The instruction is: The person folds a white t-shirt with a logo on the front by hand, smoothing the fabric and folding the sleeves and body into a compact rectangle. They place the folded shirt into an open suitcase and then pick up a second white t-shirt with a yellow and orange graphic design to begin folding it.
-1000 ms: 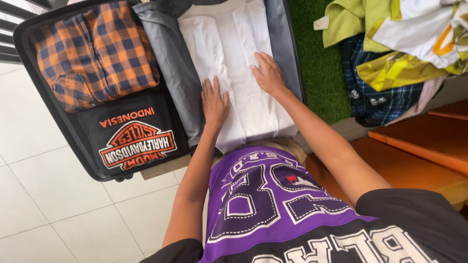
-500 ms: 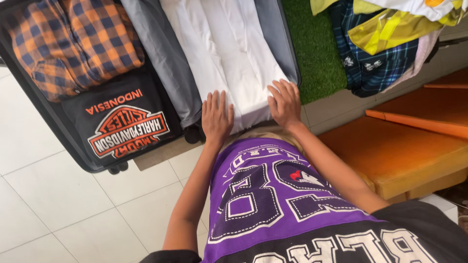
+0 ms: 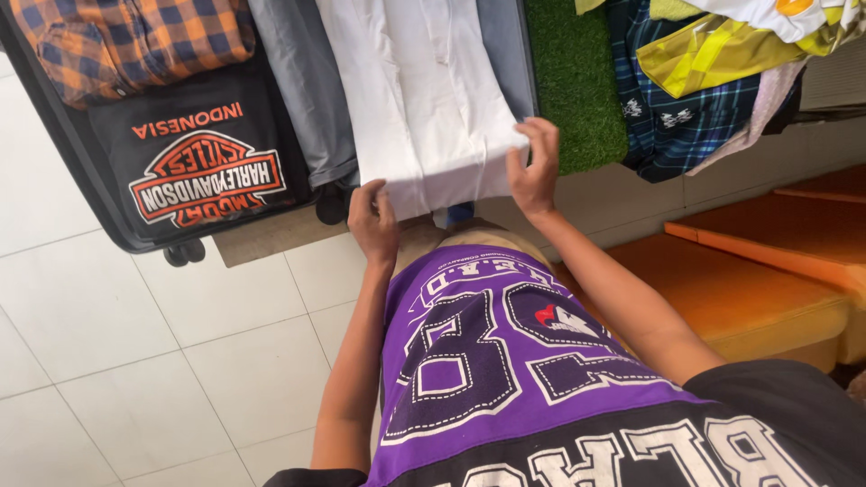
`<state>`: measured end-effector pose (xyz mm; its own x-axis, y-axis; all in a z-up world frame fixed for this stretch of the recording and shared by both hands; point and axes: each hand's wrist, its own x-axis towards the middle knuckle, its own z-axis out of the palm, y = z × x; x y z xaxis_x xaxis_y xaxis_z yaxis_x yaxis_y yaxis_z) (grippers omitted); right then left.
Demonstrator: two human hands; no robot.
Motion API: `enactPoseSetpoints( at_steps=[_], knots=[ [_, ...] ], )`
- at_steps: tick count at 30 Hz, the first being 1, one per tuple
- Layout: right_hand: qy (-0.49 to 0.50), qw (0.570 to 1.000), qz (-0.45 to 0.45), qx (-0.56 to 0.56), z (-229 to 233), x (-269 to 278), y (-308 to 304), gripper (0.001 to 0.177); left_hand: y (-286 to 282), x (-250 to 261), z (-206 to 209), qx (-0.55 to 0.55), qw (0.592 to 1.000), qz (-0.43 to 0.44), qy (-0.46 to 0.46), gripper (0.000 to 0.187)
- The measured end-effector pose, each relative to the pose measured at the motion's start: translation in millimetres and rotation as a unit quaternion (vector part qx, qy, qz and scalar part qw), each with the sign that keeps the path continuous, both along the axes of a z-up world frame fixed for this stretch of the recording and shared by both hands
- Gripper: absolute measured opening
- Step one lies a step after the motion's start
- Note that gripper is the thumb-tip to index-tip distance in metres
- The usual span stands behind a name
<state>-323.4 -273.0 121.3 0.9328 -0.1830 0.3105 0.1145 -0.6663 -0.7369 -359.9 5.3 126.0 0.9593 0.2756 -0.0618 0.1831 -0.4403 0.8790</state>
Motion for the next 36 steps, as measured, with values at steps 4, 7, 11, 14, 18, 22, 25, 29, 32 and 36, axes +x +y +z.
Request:
enactPoseSetpoints(
  at_steps=[4, 7, 11, 14, 18, 22, 25, 29, 32, 36],
  knots=[
    [0.106, 0.983, -0.073, 0.133, -19.4, -13.9, -27.7, 0.038, -0.6, -29.1, -28.2, -0.012, 0.997, 0.076, 0.022, 0.044],
    [0.182, 0.954, -0.037, 0.234, -45.9, -20.5, -44.7, 0.05, 5.1, -33.8, -42.4, 0.019, 0.997, 0.065, 0.049, 0.062],
    [0.167, 0.934, 0.012, 0.314, -83.9, -12.8, -51.2, 0.046, 6.7, -22.7, -50.1, 0.066, 0.996, 0.031, 0.046, 0.041],
    [0.23, 0.905, 0.03, 0.357, -86.7, -27.4, -57.7, 0.031, 0.0, -25.9, -47.1, -0.04, 0.988, 0.043, 0.145, 0.04],
    [0.284, 0.871, 0.062, 0.396, -82.2, -34.3, -59.0, 0.028, -5.3, -41.2, -51.8, -0.154, 0.982, 0.023, 0.103, 0.039],
    [0.366, 0.857, 0.08, 0.354, -105.2, -48.6, -65.3, 0.032, 0.2, -64.5, -83.2, -0.195, 0.972, 0.001, 0.13, 0.037],
    [0.432, 0.847, 0.076, 0.302, -128.6, -64.2, -66.4, 0.038, 4.4, -85.5, -103.4, -0.172, 0.966, -0.011, 0.191, 0.036],
    [0.481, 0.828, 0.073, 0.279, -153.4, -86.7, -63.3, 0.044, 6.1, -112.1, -115.6, -0.118, 0.955, -0.056, 0.267, 0.03],
    [0.487, 0.824, 0.069, 0.28, -153.8, -98.9, -60.5, 0.044, 3.8, -123.8, -114.5, -0.158, 0.952, -0.04, 0.257, 0.028],
    [0.49, 0.833, 0.07, 0.249, -118.7, -105.3, -57.6, 0.043, 5.4, -128.6, -94.2, -0.147, 0.956, -0.032, 0.253, 0.027]
  ],
)
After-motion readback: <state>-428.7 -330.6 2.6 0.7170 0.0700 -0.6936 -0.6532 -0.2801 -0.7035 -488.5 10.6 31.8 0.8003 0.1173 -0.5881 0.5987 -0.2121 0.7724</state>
